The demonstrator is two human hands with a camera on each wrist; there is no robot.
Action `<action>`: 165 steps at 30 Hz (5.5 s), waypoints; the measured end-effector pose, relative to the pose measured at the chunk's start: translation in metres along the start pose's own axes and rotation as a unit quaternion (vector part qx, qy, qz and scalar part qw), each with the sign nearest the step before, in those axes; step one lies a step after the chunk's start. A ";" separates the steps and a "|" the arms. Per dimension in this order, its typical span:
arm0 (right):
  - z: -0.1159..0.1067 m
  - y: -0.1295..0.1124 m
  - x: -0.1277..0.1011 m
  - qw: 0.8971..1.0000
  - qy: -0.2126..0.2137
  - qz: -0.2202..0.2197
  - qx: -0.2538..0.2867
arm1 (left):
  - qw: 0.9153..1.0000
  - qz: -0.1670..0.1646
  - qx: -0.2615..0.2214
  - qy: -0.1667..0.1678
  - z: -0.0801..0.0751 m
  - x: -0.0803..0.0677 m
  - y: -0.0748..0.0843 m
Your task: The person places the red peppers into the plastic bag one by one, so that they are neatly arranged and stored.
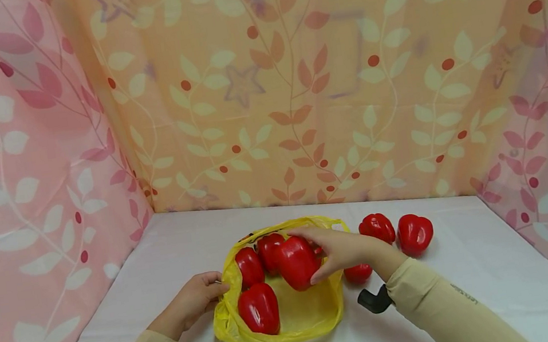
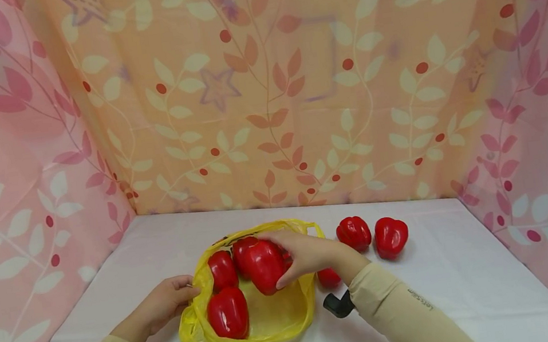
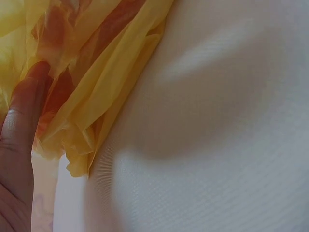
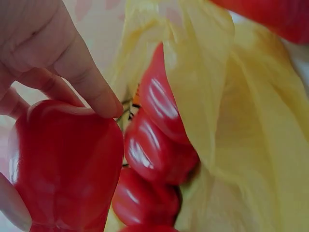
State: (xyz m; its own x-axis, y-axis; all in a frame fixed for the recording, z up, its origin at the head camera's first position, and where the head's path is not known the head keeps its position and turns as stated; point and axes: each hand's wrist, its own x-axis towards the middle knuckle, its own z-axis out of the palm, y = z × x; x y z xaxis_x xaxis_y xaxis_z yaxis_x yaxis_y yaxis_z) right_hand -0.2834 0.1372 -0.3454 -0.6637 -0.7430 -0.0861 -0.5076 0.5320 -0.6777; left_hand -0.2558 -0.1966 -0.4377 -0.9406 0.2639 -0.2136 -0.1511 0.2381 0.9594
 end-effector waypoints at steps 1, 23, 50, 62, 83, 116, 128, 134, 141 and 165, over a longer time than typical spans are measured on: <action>0.002 0.000 0.003 1.000 -0.003 0.001 -0.007 | 1.000 -0.001 0.000 0.001 0.000 0.000 0.000; 0.034 0.003 0.023 0.992 -0.043 0.074 -0.090 | 1.000 -0.001 0.004 0.000 0.000 0.001 -0.003; 0.050 0.005 0.027 0.991 -0.054 0.077 -0.091 | 1.000 -0.012 0.016 0.010 0.002 0.000 0.000; 0.051 0.004 0.025 0.991 -0.056 0.069 -0.101 | 1.000 -0.011 0.015 0.012 -0.001 -0.002 0.001; 0.007 -0.002 0.001 0.995 -0.012 0.059 -0.084 | 1.000 -0.009 0.016 0.013 0.000 -0.004 0.002; -0.034 0.054 -0.072 0.982 0.146 0.121 0.001 | 1.000 -0.010 0.014 0.018 0.001 -0.005 0.000; -0.024 0.079 -0.088 0.961 0.206 0.183 0.000 | 0.999 -0.022 0.017 0.027 0.002 -0.005 0.003; -0.011 0.090 -0.087 0.954 0.226 0.196 0.000 | 0.999 -0.021 0.015 0.026 0.002 -0.005 0.003; 0.007 0.100 -0.082 0.946 0.238 0.218 0.001 | 0.999 -0.028 0.015 0.031 0.003 -0.005 0.001; 0.029 0.103 -0.068 0.938 0.256 0.233 -0.013 | 0.999 -0.019 0.015 0.021 0.002 -0.006 0.002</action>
State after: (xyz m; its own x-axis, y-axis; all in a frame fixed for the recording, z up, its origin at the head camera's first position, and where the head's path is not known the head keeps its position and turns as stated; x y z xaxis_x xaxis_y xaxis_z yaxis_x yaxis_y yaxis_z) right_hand -0.2739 0.2307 -0.4306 -0.9905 -0.1376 -0.0018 -0.1051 0.7649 -0.6356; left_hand -0.2501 -0.1961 -0.4345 -0.9461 0.2156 -0.2419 -0.1786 0.2758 0.9445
